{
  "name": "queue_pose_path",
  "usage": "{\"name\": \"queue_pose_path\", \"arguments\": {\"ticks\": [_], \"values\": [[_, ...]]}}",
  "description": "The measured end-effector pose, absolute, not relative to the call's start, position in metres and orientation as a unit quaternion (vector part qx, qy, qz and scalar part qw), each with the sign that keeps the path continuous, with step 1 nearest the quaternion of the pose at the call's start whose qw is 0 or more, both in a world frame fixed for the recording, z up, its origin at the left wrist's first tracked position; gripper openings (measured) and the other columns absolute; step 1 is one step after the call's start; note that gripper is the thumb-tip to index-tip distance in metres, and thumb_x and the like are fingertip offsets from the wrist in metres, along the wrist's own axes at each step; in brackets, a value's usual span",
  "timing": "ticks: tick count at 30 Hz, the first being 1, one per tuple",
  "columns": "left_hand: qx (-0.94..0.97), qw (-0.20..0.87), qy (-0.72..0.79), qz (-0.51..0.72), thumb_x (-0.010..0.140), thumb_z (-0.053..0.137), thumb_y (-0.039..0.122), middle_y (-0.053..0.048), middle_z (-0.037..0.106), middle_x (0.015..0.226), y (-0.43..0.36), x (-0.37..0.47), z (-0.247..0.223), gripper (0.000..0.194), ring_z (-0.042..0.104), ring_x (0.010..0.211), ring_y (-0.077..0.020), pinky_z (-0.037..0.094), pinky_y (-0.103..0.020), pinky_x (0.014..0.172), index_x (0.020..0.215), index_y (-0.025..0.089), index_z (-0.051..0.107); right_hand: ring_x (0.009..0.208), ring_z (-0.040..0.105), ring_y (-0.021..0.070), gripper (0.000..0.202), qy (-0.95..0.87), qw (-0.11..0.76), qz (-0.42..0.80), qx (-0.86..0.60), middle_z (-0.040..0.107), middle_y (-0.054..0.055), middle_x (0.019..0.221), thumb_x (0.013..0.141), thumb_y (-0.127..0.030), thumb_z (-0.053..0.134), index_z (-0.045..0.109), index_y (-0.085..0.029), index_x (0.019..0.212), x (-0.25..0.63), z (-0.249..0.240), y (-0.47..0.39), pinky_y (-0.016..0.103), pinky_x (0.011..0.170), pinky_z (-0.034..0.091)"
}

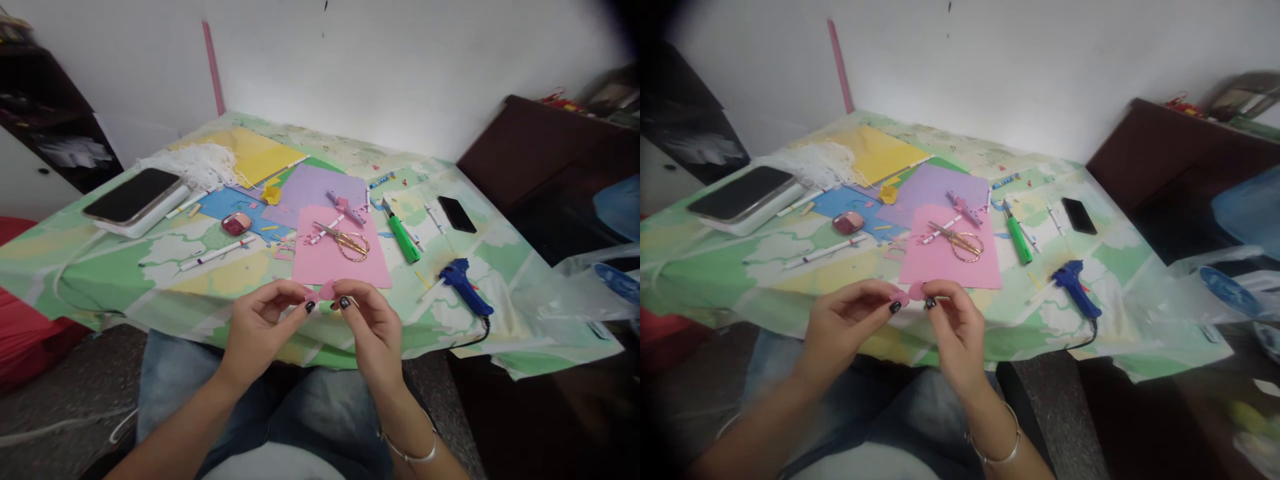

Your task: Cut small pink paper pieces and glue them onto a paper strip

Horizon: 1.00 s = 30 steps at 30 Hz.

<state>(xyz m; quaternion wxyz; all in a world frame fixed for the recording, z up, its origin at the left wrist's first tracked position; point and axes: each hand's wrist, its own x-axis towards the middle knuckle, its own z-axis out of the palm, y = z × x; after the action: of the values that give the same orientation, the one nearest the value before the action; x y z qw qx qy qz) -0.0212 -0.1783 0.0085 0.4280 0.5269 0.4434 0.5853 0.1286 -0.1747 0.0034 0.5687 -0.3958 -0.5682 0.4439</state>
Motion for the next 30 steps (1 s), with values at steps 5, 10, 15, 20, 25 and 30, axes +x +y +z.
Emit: {"name": "queue_pose_path", "arguments": {"ticks": [5, 10, 15, 20, 25, 30], "values": [[0.511, 0.429, 0.448, 0.595, 0.07, 0.067, 0.011, -0.003, 0.067, 0.075, -0.1765, -0.0213, 0.0079, 0.006, 0.064, 0.073, -0.0114, 0.053, -0.018, 0.072, 0.075, 0.014, 0.065, 0.083, 0.058, 0.0135, 0.017, -0.554, 0.576, 0.453, -0.394, 0.064, 0.002, 0.091, 0.085, -0.016, 0.052, 0.064, -0.022, 0.096, 0.129, 0.0014, -0.1723, 0.026, 0.075, 0.047], [0.515, 0.434, 0.443, 0.592, 0.07, 0.067, 0.01, -0.002, 0.067, 0.074, -0.1762, -0.0212, 0.0086, 0.006, 0.063, 0.072, -0.0111, 0.053, -0.018, 0.071, 0.075, 0.014, 0.066, 0.082, 0.058, 0.0135, 0.014, -0.554, 0.565, 0.463, -0.4, 0.064, 0.002, 0.089, 0.085, -0.018, 0.053, 0.066, -0.02, 0.092, 0.1281, 0.0013, -0.1722, 0.026, 0.074, 0.047], [0.52, 0.442, 0.426, 0.595, 0.071, 0.066, 0.01, -0.003, 0.067, 0.076, -0.1752, -0.0216, 0.0078, 0.006, 0.064, 0.073, -0.0122, 0.053, -0.019, 0.071, 0.075, 0.014, 0.067, 0.083, 0.059, 0.0151, 0.015, -0.558, 0.561, 0.474, -0.386, 0.065, 0.003, 0.091, 0.084, -0.018, 0.053, 0.067, -0.02, 0.089, 0.1275, 0.0007, -0.1718, 0.028, 0.075, 0.048], [0.543, 0.433, 0.404, 0.595, 0.072, 0.065, 0.011, -0.005, 0.068, 0.079, -0.1739, -0.0212, 0.0082, 0.006, 0.064, 0.079, -0.0152, 0.054, -0.024, 0.074, 0.076, 0.015, 0.069, 0.095, 0.059, 0.0179, 0.017, -0.58, 0.557, 0.448, -0.39, 0.066, 0.005, 0.095, 0.083, -0.016, 0.054, 0.07, -0.021, 0.087, 0.1264, 0.0006, -0.172, 0.032, 0.083, 0.047], [0.551, 0.405, 0.417, 0.599, 0.074, 0.063, 0.014, -0.006, 0.069, 0.08, -0.1743, -0.0189, 0.0095, 0.008, 0.065, 0.08, -0.0165, 0.055, -0.026, 0.073, 0.076, 0.016, 0.07, 0.091, 0.06, 0.0171, 0.014, -0.563, 0.578, 0.423, -0.412, 0.066, 0.004, 0.092, 0.079, -0.015, 0.059, 0.07, -0.022, 0.083, 0.124, 0.0005, -0.1724, 0.031, 0.08, 0.049], [0.51, 0.438, 0.435, 0.599, 0.069, 0.067, 0.015, -0.005, 0.07, 0.077, -0.1742, -0.0171, 0.0089, 0.006, 0.066, 0.076, -0.0167, 0.055, -0.028, 0.075, 0.076, 0.015, 0.069, 0.086, 0.062, 0.017, 0.011, -0.548, 0.584, 0.431, -0.416, 0.067, 0.005, 0.088, 0.076, -0.014, 0.061, 0.07, -0.019, 0.08, 0.1214, 0.0018, -0.1732, 0.031, 0.079, 0.05]]}}
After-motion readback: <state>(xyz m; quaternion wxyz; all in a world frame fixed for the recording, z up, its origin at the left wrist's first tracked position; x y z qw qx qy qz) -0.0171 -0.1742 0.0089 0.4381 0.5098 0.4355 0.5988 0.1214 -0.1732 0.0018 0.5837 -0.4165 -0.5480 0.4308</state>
